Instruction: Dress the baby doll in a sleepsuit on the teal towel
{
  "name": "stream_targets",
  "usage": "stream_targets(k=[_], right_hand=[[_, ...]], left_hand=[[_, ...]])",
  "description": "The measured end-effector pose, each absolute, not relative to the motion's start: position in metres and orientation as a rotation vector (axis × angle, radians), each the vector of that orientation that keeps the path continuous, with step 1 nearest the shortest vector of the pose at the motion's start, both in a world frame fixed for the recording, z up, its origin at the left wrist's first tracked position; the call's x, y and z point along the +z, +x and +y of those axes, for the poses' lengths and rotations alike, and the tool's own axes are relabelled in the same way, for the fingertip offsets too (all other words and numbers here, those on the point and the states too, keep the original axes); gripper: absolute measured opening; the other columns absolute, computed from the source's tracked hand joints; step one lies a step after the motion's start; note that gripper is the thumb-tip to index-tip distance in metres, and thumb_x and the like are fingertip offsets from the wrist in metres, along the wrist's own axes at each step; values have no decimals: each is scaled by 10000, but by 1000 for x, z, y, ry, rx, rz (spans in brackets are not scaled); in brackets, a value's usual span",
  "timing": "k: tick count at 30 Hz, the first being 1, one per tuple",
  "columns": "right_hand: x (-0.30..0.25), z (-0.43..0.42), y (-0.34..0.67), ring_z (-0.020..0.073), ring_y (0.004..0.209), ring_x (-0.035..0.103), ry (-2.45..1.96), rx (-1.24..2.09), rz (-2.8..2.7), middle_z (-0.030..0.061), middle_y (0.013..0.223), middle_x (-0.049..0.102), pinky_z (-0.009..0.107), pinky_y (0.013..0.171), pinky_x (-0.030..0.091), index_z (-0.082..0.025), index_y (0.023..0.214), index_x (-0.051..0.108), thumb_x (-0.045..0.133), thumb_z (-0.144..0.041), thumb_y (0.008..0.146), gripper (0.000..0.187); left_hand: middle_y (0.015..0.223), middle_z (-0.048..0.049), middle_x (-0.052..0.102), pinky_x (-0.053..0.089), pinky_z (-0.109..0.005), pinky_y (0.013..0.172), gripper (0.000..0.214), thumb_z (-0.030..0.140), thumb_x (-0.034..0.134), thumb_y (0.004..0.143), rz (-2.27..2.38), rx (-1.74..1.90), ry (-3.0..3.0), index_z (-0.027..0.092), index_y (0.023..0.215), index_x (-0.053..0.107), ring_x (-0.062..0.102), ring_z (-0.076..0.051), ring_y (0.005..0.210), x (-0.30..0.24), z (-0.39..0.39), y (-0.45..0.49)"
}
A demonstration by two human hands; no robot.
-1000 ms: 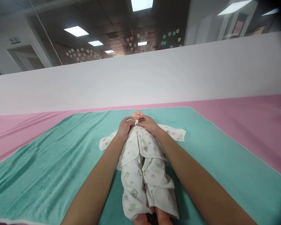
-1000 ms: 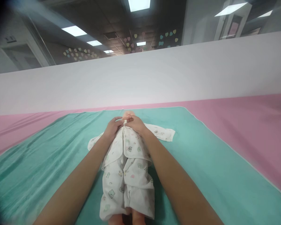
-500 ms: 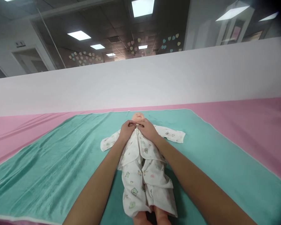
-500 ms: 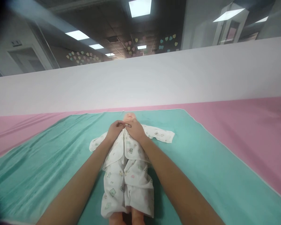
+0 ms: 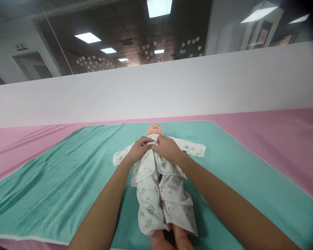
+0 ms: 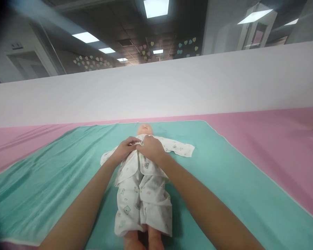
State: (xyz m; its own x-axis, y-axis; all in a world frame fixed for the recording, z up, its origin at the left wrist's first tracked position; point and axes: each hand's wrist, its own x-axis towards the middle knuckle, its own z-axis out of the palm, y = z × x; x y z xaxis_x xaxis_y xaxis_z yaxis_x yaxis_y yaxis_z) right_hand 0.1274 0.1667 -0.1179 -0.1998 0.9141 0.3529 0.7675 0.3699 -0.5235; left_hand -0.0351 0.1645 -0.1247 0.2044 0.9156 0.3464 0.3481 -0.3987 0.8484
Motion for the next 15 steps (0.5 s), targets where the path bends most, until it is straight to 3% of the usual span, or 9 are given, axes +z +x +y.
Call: stream_targets(k=[4, 8, 11, 15], right_hand=[[-112, 177, 138, 142, 553, 465, -1309, 561, -2095, 24, 631, 582, 272, 519, 261, -191, 642, 536, 513, -341, 741, 181], [-112, 182, 149, 125, 518, 460, -1154, 799, -2109, -20, 652, 599, 259, 500, 256, -212, 749, 579, 560, -265, 673, 95], [-114, 179, 142, 138, 559, 473, -1270, 617, -2124, -1, 689, 605, 260, 517, 262, -208, 749, 551, 558, -222, 650, 100], [-123, 179, 127, 166, 619, 466, -1437, 224, -1987, 48, 666, 568, 278, 550, 256, -186, 685, 511, 491, -274, 733, 103]], left_hand=[[912, -27, 585, 361, -257, 744, 177, 347, 555, 777, 1156, 1144, 1910, 232, 855, 664, 501, -168, 833, -121, 161, -30], [771, -4, 581, 341, -241, 645, 137, 336, 603, 737, 1226, 1180, 1906, 206, 753, 643, 460, -136, 681, -121, 160, -23], [677, 9, 559, 337, -232, 603, 178, 361, 617, 727, 1222, 1212, 1782, 187, 754, 637, 459, -121, 627, -125, 163, -22], [698, 6, 587, 374, -223, 600, 211, 382, 632, 715, 1087, 1274, 1519, 179, 775, 618, 510, -116, 637, -130, 166, -23]])
